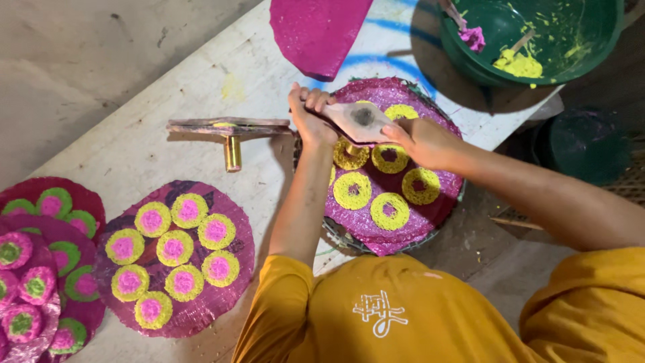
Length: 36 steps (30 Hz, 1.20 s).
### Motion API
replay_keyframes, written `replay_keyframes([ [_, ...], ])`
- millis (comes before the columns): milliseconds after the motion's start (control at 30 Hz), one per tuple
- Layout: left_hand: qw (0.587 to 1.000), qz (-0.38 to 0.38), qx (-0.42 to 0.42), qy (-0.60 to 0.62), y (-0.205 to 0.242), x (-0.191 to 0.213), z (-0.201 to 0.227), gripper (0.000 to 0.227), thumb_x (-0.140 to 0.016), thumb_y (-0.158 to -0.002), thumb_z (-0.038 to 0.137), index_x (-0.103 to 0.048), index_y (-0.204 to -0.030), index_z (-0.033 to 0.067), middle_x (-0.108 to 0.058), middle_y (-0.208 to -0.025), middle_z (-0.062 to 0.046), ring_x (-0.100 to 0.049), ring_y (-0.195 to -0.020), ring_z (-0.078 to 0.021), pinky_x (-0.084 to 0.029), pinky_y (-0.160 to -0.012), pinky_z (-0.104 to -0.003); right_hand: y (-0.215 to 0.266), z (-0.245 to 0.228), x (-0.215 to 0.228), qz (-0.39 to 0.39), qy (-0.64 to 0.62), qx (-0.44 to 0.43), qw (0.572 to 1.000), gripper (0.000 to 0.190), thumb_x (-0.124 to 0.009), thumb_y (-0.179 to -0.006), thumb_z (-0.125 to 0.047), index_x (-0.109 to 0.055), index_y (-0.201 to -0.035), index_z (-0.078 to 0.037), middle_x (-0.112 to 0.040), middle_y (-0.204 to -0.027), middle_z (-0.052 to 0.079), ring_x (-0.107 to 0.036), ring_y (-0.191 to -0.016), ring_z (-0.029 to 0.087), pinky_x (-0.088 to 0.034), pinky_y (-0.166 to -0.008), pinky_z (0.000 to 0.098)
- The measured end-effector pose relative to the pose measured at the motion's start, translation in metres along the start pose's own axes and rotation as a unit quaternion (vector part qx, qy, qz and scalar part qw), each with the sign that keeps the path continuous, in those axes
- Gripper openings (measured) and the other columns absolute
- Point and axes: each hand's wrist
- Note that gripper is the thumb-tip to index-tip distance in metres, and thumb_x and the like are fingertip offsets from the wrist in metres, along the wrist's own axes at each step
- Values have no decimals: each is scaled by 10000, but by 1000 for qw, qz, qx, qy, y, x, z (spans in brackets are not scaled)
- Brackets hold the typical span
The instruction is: The person applies yellow and pink paste onto circular craft items using a wooden tool and a handled applicator.
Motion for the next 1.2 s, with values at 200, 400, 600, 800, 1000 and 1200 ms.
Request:
replay_keyframes([
  [200,999,2,-9,-36,-9,20,-2,302,-585,-973,336,-406,-766,208,-316,-616,74,-339,-547,-87,-386,-618,-315,6,-15,-5,8,7,-16,1000,664,-335,-1038,-590,-698,-1124,-41,-709,-870,249,-688,-842,405,-515,-792,505],
  [400,999,-30,-22,-1,-20,17,-15,308,-595,-1002,336,-422,-784,203,-360,-628,75,-377,-571,-89,-402,-631,-314,1,-1,5,45,13,22,999,642,-368,-1027,-586,-723,-1117,-59,-695,-853,217,-664,-801,393,-492,-741,508],
  [600,906,-37,42,-420,-3,26,12,400,-444,-981,546,-532,-1120,182,-646,-912,-50,-645,-759,-129,-565,-708,-285,-1,22,-3,37,-116,28,992,596,-356,-1047,-555,-663,-906,-65,-569,-631,75,-559,-572,207,-446,-549,396],
  [800,721,-96,145,-670,46,66,23,622,-270,-974,603,-636,-1209,160,-610,-1111,-161,-623,-693,-162,-473,-551,-277,2,45,-12,84,-146,58,984,588,-354,-1072,-543,-599,-788,-89,-538,-612,9,-543,-568,145,-434,-545,333],
  [1000,533,-265,-87,-799,64,36,34,444,-633,-979,350,-665,-1296,40,-544,-1479,-275,-743,-947,-234,-608,-795,-342,16,65,-1,140,-201,18,969,628,-354,-1065,-590,-604,-806,-76,-541,-634,3,-527,-588,133,-425,-544,326],
  [1200,938,-170,121,-275,28,-32,-25,422,-732,-984,386,-560,-1204,69,-629,-1104,-28,-600,-1073,-164,-494,-1018,-347,44,86,17,-36,-228,-87,969,731,-291,-1034,-635,-658,-770,-60,-592,-617,32,-561,-557,148,-458,-527,316],
])
Point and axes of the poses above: each hand's wrist, its own y-axis away from the middle knuckle, its own x-axis out of the back of the hand, z = x × y
